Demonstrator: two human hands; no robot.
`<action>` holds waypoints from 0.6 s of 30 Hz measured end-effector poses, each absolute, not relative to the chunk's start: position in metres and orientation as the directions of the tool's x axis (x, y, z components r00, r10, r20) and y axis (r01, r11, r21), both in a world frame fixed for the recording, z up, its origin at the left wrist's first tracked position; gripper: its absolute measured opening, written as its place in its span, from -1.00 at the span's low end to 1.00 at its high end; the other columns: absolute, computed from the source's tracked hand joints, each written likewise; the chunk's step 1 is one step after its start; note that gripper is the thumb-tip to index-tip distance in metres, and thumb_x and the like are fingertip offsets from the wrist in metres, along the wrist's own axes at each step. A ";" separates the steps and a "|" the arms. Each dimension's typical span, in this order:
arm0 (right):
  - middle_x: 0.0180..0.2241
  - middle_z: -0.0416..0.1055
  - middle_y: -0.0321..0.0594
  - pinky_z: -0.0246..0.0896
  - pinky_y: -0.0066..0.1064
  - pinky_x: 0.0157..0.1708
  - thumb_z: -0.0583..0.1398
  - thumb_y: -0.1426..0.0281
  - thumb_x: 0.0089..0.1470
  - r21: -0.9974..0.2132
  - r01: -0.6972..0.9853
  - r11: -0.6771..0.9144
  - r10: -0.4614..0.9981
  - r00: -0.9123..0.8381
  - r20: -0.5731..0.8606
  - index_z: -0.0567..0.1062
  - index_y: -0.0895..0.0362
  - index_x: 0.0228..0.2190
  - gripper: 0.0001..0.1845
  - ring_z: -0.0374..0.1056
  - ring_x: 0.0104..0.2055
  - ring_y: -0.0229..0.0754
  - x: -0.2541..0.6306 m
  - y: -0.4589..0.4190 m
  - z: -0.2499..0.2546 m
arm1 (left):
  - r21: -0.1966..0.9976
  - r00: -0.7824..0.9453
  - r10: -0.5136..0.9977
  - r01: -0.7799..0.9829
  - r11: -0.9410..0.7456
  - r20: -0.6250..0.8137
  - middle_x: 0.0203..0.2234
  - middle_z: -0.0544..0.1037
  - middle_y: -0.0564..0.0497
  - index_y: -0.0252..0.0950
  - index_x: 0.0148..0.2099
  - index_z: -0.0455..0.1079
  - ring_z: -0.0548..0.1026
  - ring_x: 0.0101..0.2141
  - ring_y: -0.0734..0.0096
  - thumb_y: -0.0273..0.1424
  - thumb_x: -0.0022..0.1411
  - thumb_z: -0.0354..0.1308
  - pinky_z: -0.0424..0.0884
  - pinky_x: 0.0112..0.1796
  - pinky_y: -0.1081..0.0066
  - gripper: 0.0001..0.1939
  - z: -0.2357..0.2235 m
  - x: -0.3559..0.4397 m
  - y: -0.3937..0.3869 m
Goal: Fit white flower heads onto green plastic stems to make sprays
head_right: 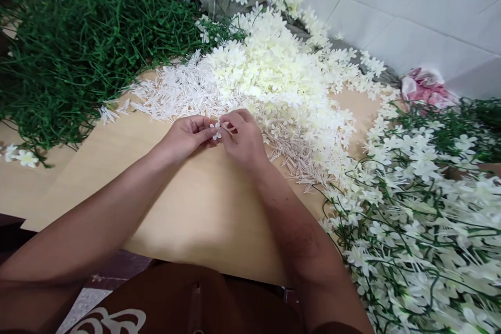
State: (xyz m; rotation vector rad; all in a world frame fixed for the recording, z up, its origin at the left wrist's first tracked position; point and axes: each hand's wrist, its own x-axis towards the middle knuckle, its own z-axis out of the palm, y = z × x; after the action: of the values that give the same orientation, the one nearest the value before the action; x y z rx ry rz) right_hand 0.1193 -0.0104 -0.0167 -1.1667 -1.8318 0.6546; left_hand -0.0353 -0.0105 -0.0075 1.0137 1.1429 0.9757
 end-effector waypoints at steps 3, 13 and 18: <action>-0.28 0.39 -0.21 0.38 -0.33 -0.30 0.23 0.34 0.03 -0.782 0.444 0.438 0.898 -0.256 0.358 0.48 0.08 -0.33 -0.88 0.35 -0.35 -0.27 0.119 -0.009 -0.018 | 0.965 0.142 0.961 -0.079 0.249 -0.236 -0.67 0.46 0.10 -0.37 -0.48 0.39 0.39 -0.61 0.62 -0.50 -0.02 0.35 0.30 -0.52 0.56 -0.83 -0.009 -0.035 -0.010; -0.35 0.41 -0.23 0.32 -0.30 -0.29 0.23 0.43 0.00 -0.718 0.498 0.486 0.867 -0.170 0.469 0.48 0.08 -0.48 -0.96 0.35 -0.28 -0.20 0.125 -0.005 -0.024 | 0.905 0.176 0.916 -0.171 0.390 -0.361 -0.59 0.56 0.03 -0.41 -0.36 0.49 0.49 -0.56 0.56 -0.52 0.04 0.28 0.36 -0.46 0.56 -0.93 0.003 -0.040 -0.012; -0.35 0.41 -0.23 0.30 -0.22 -0.18 0.21 0.43 0.03 -0.693 0.502 0.517 0.844 -0.161 0.512 0.48 0.07 -0.48 -0.92 0.35 -0.24 -0.16 0.125 -0.005 -0.025 | 0.899 0.156 0.916 -0.189 0.395 -0.369 -0.58 0.56 0.03 -0.39 -0.37 0.47 0.52 -0.52 0.54 -0.54 -0.02 0.32 0.40 -0.39 0.53 -0.89 0.000 -0.041 -0.011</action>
State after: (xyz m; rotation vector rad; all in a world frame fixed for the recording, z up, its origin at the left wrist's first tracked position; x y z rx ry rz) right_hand 0.1254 -0.0050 -0.0246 -1.1206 -1.8189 0.4560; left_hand -0.0409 -0.0114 0.0003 0.8183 1.1296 0.9326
